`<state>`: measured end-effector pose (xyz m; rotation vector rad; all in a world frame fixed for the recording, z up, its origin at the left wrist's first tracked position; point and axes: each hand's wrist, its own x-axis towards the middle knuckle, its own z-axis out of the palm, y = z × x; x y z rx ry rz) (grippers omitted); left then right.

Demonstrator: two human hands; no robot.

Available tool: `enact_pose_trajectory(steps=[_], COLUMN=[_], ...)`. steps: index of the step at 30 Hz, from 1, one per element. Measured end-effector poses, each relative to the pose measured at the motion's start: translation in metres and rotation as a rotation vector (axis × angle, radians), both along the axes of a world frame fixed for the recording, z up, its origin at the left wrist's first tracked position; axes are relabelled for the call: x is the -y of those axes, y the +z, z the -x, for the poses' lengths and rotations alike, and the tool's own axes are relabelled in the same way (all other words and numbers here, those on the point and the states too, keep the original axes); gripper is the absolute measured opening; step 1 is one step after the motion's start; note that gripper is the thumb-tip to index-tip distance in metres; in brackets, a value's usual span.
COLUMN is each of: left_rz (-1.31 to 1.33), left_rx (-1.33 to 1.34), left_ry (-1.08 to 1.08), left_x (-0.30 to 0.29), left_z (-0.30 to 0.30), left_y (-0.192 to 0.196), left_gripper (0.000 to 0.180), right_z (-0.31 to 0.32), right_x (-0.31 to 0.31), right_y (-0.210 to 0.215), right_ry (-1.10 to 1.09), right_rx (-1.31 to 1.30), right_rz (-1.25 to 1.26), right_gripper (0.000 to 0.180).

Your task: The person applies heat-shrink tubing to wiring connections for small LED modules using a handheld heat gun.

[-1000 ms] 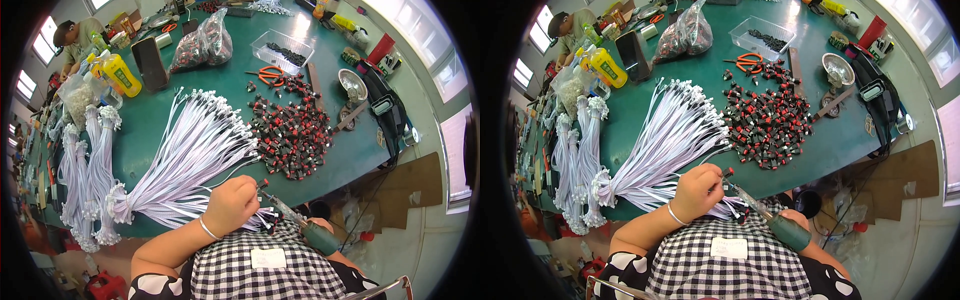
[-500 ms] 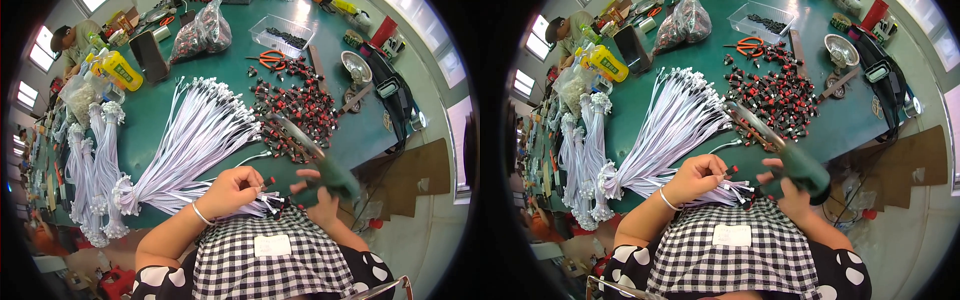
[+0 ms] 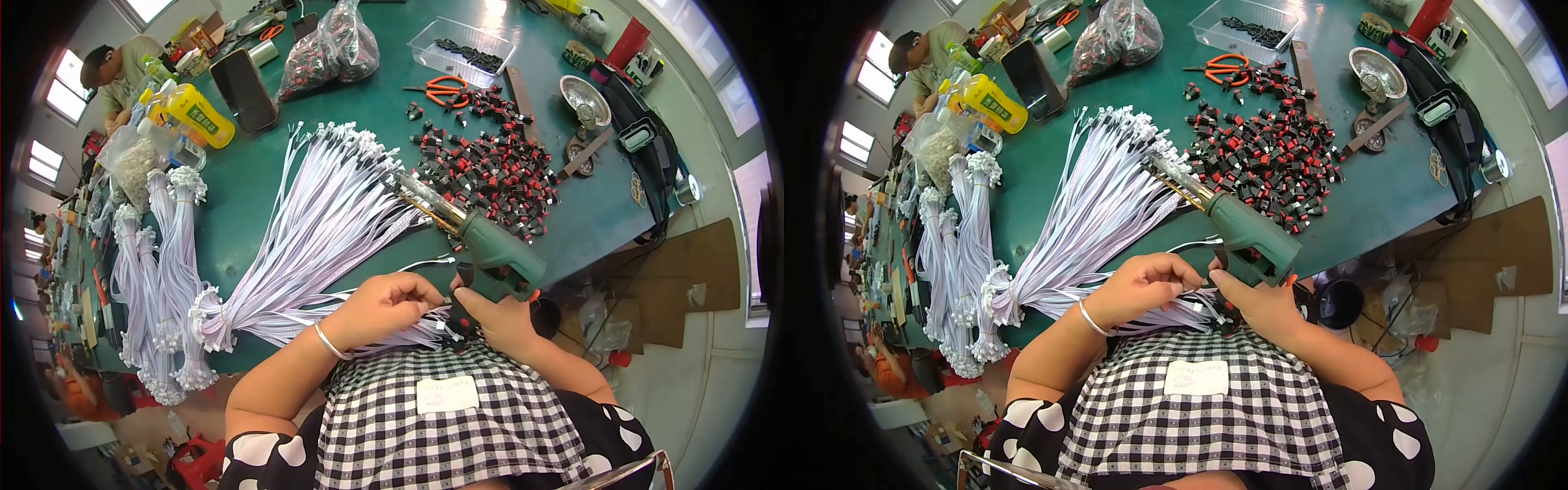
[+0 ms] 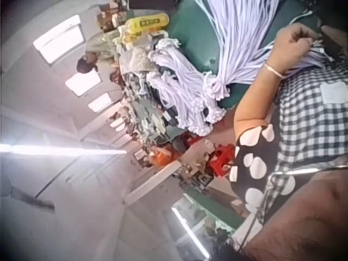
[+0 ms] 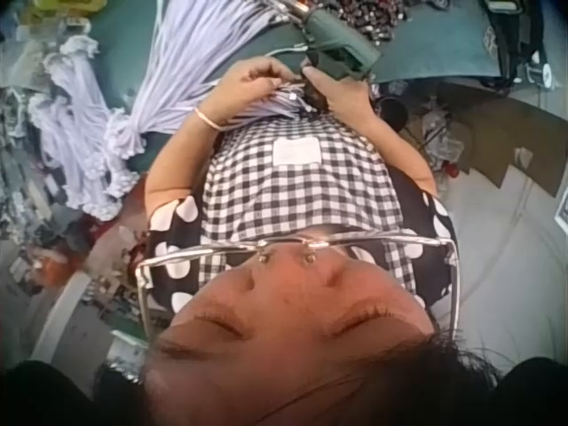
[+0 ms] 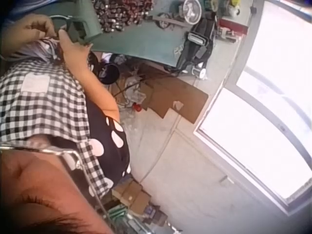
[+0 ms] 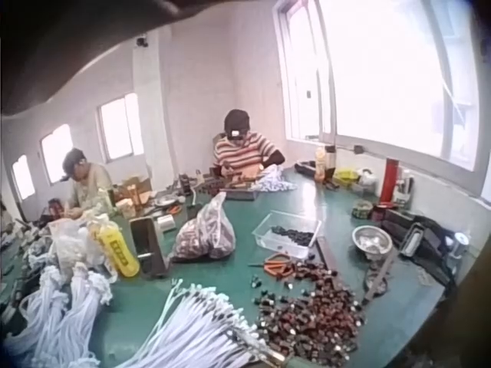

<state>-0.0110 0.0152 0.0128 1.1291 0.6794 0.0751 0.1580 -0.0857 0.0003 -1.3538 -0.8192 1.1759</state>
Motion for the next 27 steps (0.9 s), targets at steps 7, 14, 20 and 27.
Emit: enact_pose_trajectory(steps=[7, 14, 20, 27], left_rz=[-0.542, -0.760, -0.624, -0.166], left_rx=[0.034, 0.048, 0.097, 0.043], left_ry=[-0.218, -0.289, -0.441, -0.466], left_x=[-0.008, -0.013, -0.033, -0.036], left_z=[0.002, 0.006, 0.009, 0.003], left_y=[0.006, 0.023, 0.009, 0.011], left_gripper=[0.010, 0.014, 0.013, 0.033], right_z=[0.000, -0.002, -0.004, -0.004], right_x=[-0.001, 0.000, 0.001, 0.003], right_y=[0.000, -0.003, 0.000, -0.006], right_ry=[0.005, -0.012, 0.032, -0.040], right_rx=[0.001, -0.051, -0.005, -0.018], right_rz=[-0.034, 0.012, 0.010, -0.021], right_gripper=[0.014, 0.012, 0.019, 0.017])
